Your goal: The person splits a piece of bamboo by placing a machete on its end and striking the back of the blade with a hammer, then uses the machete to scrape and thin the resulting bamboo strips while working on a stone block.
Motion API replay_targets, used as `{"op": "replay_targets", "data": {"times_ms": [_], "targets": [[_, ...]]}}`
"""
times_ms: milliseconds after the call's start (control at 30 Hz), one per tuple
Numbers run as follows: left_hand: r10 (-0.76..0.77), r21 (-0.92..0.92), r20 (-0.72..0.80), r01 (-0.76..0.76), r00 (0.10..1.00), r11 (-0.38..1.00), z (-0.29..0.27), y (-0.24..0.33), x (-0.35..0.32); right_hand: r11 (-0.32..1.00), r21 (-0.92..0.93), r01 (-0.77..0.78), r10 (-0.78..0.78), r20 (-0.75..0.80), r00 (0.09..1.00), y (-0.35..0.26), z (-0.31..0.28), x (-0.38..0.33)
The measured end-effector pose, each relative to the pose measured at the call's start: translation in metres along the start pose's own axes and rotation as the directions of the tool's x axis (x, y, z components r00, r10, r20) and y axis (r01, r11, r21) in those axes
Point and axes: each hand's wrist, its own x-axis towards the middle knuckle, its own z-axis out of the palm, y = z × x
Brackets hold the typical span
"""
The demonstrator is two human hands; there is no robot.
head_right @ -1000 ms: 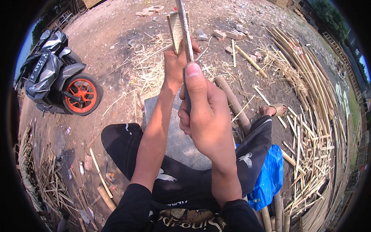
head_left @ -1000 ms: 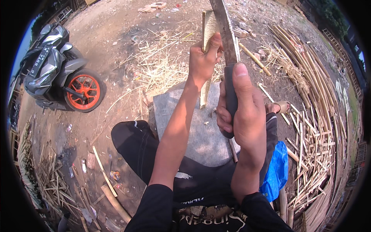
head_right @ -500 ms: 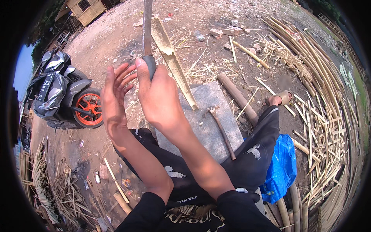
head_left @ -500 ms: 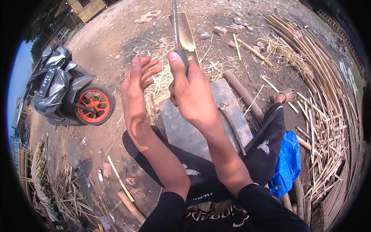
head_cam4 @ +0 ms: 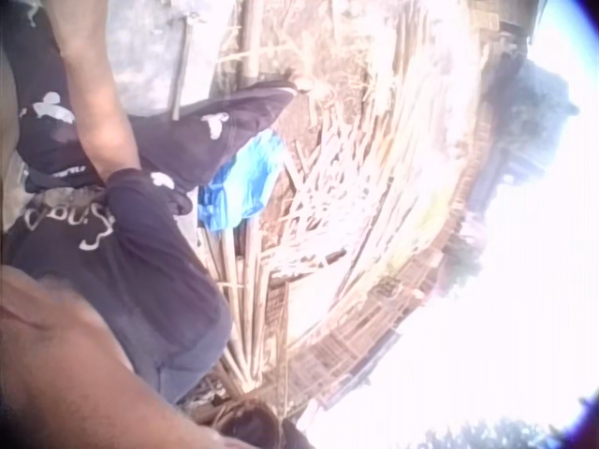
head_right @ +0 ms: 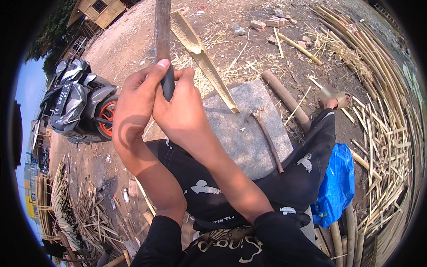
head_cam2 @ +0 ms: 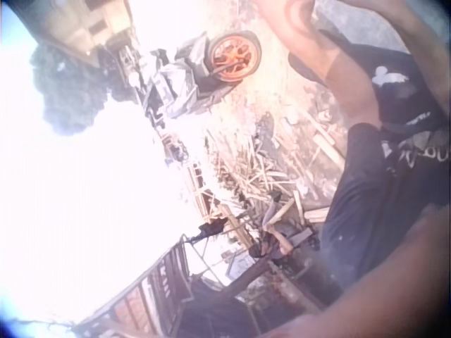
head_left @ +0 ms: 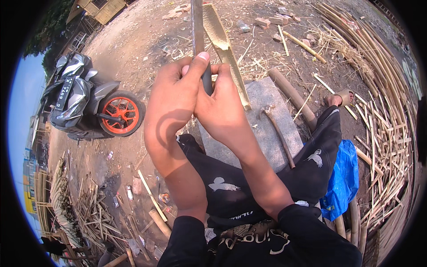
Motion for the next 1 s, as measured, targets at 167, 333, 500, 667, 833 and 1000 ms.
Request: {"op": "replay_targets", "data": {"times_ms": [167, 333, 500, 667, 833, 1000], "targets": [[-0.034, -0.106, 0.019, 0.036, 0.999, 0.994, 0.0, 0.009, -0.008, 0.964, -0.051, 0.262, -0.262, 0.014, 0.965, 0.009, -0.018, -0.005], [-0.075, -0.173, -0.023, 0.07, 0.997, 0.982, 0.012, 0.011, -0.02, 0.861, -0.302, 0.408, -0.45, -0.079, 0.89, 0.015, -0.064, -0.006], [-0.159, -0.181, -0.213, 0.121, 0.964, 0.976, 0.006, 0.002, -0.02, 0.812, -0.393, 0.432, -0.52, -0.153, 0.84, 0.041, -0.076, 0.023], [-0.08, -0.15, -0.183, 0.052, 0.98, 0.987, -0.001, -0.002, -0.025, 0.823, -0.43, 0.37, -0.463, -0.132, 0.877, 0.063, -0.077, 0.047], [-0.051, -0.127, -0.139, 0.033, 0.989, 0.991, -0.001, -0.003, -0.032, 0.786, -0.474, 0.397, -0.487, -0.079, 0.87, 0.101, -0.075, 0.063], [-0.062, -0.096, -0.16, 0.047, 0.985, 0.994, 0.0, -0.004, -0.033, 0.798, -0.472, 0.374, -0.517, -0.218, 0.828, 0.115, -0.073, 0.073]]}}
